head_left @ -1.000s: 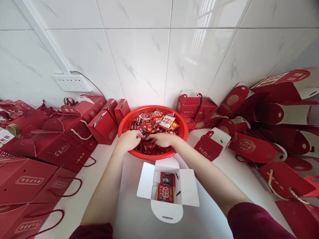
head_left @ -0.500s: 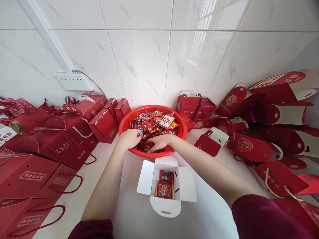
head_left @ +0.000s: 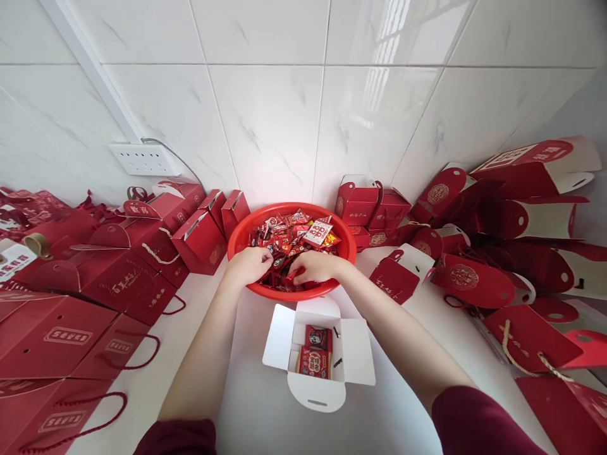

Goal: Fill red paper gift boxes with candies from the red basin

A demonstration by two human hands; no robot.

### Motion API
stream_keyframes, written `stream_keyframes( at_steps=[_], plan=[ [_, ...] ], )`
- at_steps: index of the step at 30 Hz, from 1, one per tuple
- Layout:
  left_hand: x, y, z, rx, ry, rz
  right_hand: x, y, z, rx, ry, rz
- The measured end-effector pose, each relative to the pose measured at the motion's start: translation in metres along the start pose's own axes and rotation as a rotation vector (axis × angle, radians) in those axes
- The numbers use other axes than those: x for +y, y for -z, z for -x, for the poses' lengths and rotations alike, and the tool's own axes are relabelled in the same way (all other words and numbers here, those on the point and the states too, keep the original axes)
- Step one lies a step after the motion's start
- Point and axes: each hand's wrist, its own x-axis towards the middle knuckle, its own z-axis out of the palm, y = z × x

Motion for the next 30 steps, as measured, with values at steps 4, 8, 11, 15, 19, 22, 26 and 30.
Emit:
stream_keyframes(
  at_steps=[4, 8, 11, 15, 19, 22, 26, 30],
  plan=[
    [0.009, 0.006, 0.003, 0.109, -0.021, 0.123, -0.023, 0.004, 0.045, 0.384, -0.061, -0.082],
    [0.039, 0.018, 0.019, 0.157, -0.078, 0.341, -0.044, 0.001, 0.088, 0.487, -0.032, -0.278],
    [0.065, 0.024, 0.036, 0.012, -0.118, 0.695, -0.050, -0.003, 0.107, 0.674, 0.095, -0.191],
    [0.085, 0.028, 0.053, -0.296, -0.126, 0.977, -0.049, -0.010, 0.115, 0.802, 0.268, -0.159],
    [0.088, 0.032, 0.060, -0.462, -0.175, 1.007, -0.050, -0.012, 0.117, 0.848, 0.289, -0.184],
    [0.091, 0.035, 0.062, -0.433, -0.123, 1.009, -0.055, -0.013, 0.116, 0.942, 0.165, -0.304],
    [0.094, 0.035, 0.061, -0.291, -0.105, 0.993, -0.058, -0.014, 0.110, 0.933, 0.020, -0.635],
    [0.091, 0.034, 0.058, -0.239, -0.096, 0.951, -0.057, -0.014, 0.107, 0.761, 0.062, -0.734]
  ],
)
